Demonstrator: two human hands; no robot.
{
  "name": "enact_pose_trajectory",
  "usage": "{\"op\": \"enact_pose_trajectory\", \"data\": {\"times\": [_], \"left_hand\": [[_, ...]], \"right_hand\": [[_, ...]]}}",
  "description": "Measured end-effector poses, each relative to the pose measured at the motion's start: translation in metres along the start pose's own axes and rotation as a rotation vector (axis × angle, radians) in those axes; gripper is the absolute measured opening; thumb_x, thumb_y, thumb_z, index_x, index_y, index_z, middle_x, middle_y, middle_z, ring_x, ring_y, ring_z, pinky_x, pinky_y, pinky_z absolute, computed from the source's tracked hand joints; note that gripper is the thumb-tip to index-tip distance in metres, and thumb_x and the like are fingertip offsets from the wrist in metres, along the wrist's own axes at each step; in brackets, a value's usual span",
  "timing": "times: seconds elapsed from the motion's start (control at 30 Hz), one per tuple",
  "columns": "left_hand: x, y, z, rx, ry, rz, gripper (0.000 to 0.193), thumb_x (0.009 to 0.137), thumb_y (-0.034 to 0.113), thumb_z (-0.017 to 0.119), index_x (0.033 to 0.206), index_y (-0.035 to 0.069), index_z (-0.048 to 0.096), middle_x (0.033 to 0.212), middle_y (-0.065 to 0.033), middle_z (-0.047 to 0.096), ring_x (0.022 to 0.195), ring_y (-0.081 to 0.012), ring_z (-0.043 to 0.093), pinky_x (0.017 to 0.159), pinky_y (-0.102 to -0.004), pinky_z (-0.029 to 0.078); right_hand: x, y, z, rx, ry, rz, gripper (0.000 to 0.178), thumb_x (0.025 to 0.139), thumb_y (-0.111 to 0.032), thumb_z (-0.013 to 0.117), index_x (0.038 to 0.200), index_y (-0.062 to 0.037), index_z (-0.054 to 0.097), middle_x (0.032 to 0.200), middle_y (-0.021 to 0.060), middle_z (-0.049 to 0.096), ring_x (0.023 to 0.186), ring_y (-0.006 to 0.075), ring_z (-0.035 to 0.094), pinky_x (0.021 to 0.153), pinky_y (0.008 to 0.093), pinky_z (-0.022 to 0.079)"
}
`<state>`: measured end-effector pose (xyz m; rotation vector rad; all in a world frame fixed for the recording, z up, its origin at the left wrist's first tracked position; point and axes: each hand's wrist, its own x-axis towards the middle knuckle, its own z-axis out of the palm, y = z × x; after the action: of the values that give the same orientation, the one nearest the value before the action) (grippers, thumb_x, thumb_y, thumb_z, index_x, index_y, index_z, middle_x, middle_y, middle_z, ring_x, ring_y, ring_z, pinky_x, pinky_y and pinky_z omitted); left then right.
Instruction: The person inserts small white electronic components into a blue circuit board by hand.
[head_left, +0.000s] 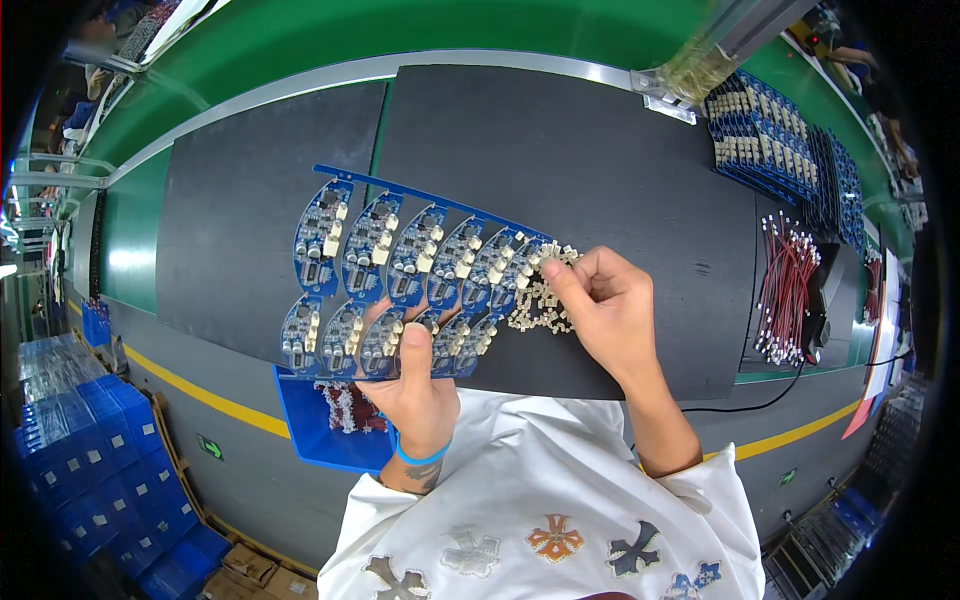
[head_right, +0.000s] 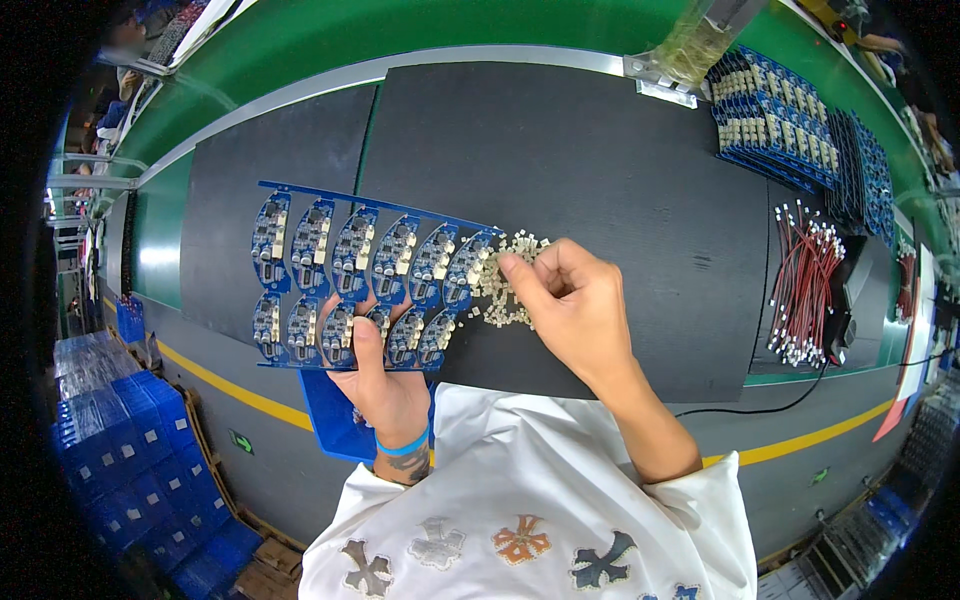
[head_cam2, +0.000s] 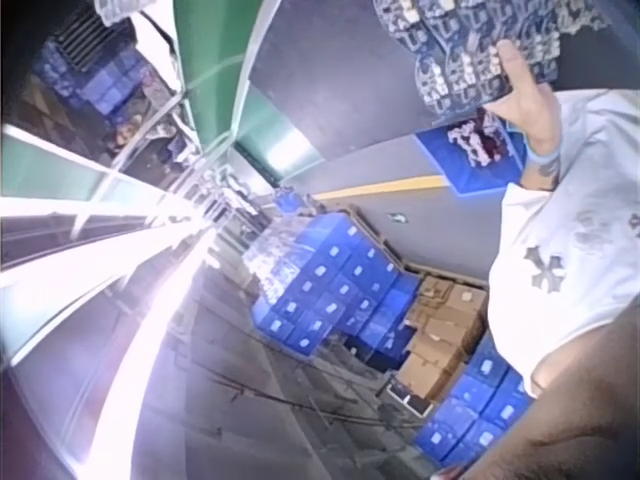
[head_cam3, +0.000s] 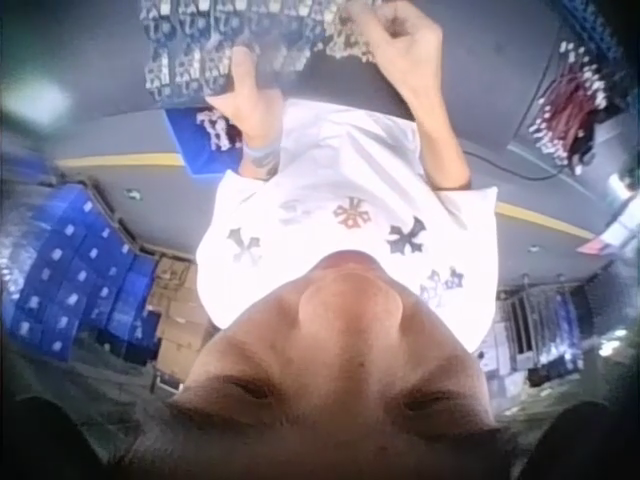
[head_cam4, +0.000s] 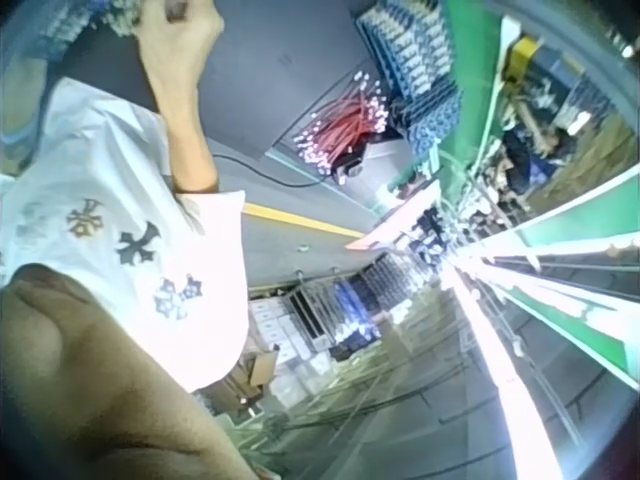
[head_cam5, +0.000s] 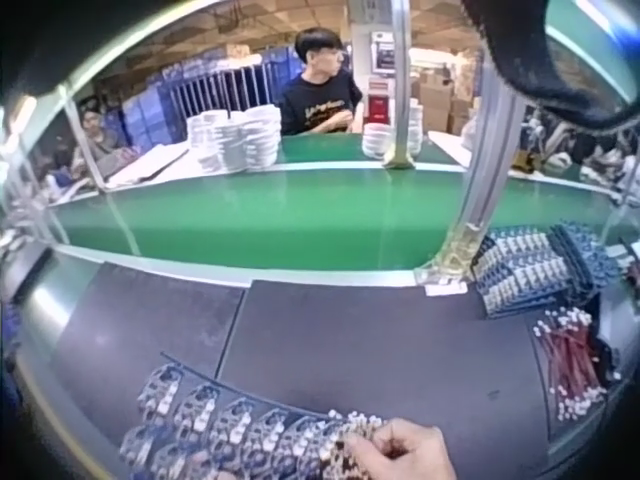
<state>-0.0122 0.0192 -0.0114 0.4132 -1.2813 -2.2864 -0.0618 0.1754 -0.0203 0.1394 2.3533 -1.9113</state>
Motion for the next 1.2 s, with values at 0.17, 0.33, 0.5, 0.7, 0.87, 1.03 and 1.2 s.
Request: {"op": "enact_pose_trajectory", "data": {"times": [0.17, 0.33, 0.5, 0.7, 0.87, 1.03, 1.2], "left_hand": [[-0.006, -0.003, -0.002, 0.013, 0.017, 0.002, 0.041, 0.078, -0.005, 0.06, 0.115, 0.0, 0.044, 0.108, -0.0158, 0.054, 0.096, -0.0235, 0.057, 0.087, -0.0393, 0.047], [-0.011, -0.012, -0.007, 0.169, -0.065, 0.089, 0.033, 0.082, -0.003, 0.055, 0.113, 0.006, 0.044, 0.105, -0.0124, 0.055, 0.099, -0.0233, 0.054, 0.087, -0.0455, 0.047], [-0.014, -0.015, -0.004, 0.065, 0.026, 0.169, 0.04, 0.074, -0.009, 0.062, 0.111, -0.004, 0.047, 0.106, -0.0153, 0.056, 0.095, -0.0194, 0.055, 0.086, -0.0337, 0.044], [-0.011, -0.015, -0.013, 0.757, 0.008, 0.558, 0.025, 0.074, -0.005, 0.066, 0.096, -0.009, 0.054, 0.095, -0.0185, 0.061, 0.08, -0.0199, 0.06, 0.074, -0.0298, 0.047], [-0.011, -0.02, -0.007, 0.468, 0.056, 0.363, 0.023, 0.074, -0.005, 0.066, 0.095, -0.008, 0.057, 0.097, -0.0157, 0.061, 0.083, -0.0172, 0.059, 0.074, -0.0279, 0.047], [-0.013, -0.023, -0.006, 0.424, -0.04, 0.405, 0.019, 0.074, -0.005, 0.067, 0.09, -0.006, 0.058, 0.09, -0.0171, 0.063, 0.076, -0.0166, 0.06, 0.068, -0.0258, 0.047], [-0.004, -0.013, -0.005, 0.682, -0.319, 0.537, 0.018, 0.079, -0.003, 0.058, 0.095, 0.0, 0.051, 0.096, -0.029, 0.06, 0.092, -0.0364, 0.061, 0.078, -0.0381, 0.051]], "right_hand": [[-0.006, -0.014, 0.004, 0.302, -0.025, 0.067, 0.022, 0.085, -0.013, 0.061, 0.067, -0.0007, 0.054, 0.056, -0.0013, 0.054, 0.05, 0.0038, 0.048, 0.046, 0.0187, 0.039], [-0.008, -0.011, 0.015, 0.303, -0.051, -0.004, 0.015, 0.085, -0.012, 0.06, 0.076, 0.0006, 0.058, 0.061, -0.0001, 0.057, 0.054, 0.0034, 0.05, 0.048, 0.018, 0.04], [-0.007, -0.017, 0.019, 0.309, -0.073, 0.067, 0.019, 0.085, -0.015, 0.061, 0.077, 0.002, 0.059, 0.06, 0.0005, 0.058, 0.051, 0.0044, 0.05, 0.045, 0.0192, 0.039], [-0.012, -0.018, 0.013, 0.083, -0.056, 0.057, 0.019, 0.083, -0.012, 0.062, 0.073, 0.0032, 0.06, 0.059, 0.0046, 0.059, 0.051, 0.0055, 0.052, 0.045, 0.0213, 0.041], [-0.006, -0.012, 0.018, 0.108, -0.024, -0.083, 0.015, 0.082, -0.012, 0.063, 0.079, 0.0028, 0.06, 0.061, 0.0056, 0.06, 0.052, 0.0057, 0.054, 0.047, 0.0209, 0.043], [0.0, -0.023, 0.022, 0.428, -0.112, 0.081, 0.015, 0.084, -0.012, 0.062, 0.085, 0.0019, 0.058, 0.064, 0.0041, 0.059, 0.054, 0.0066, 0.054, 0.048, 0.0197, 0.044], [0.002, -0.024, 0.021, 0.524, -0.199, 0.277, 0.017, 0.085, -0.013, 0.06, 0.085, 0.0035, 0.056, 0.063, 0.0015, 0.056, 0.053, 0.0064, 0.052, 0.048, 0.0197, 0.044]]}}
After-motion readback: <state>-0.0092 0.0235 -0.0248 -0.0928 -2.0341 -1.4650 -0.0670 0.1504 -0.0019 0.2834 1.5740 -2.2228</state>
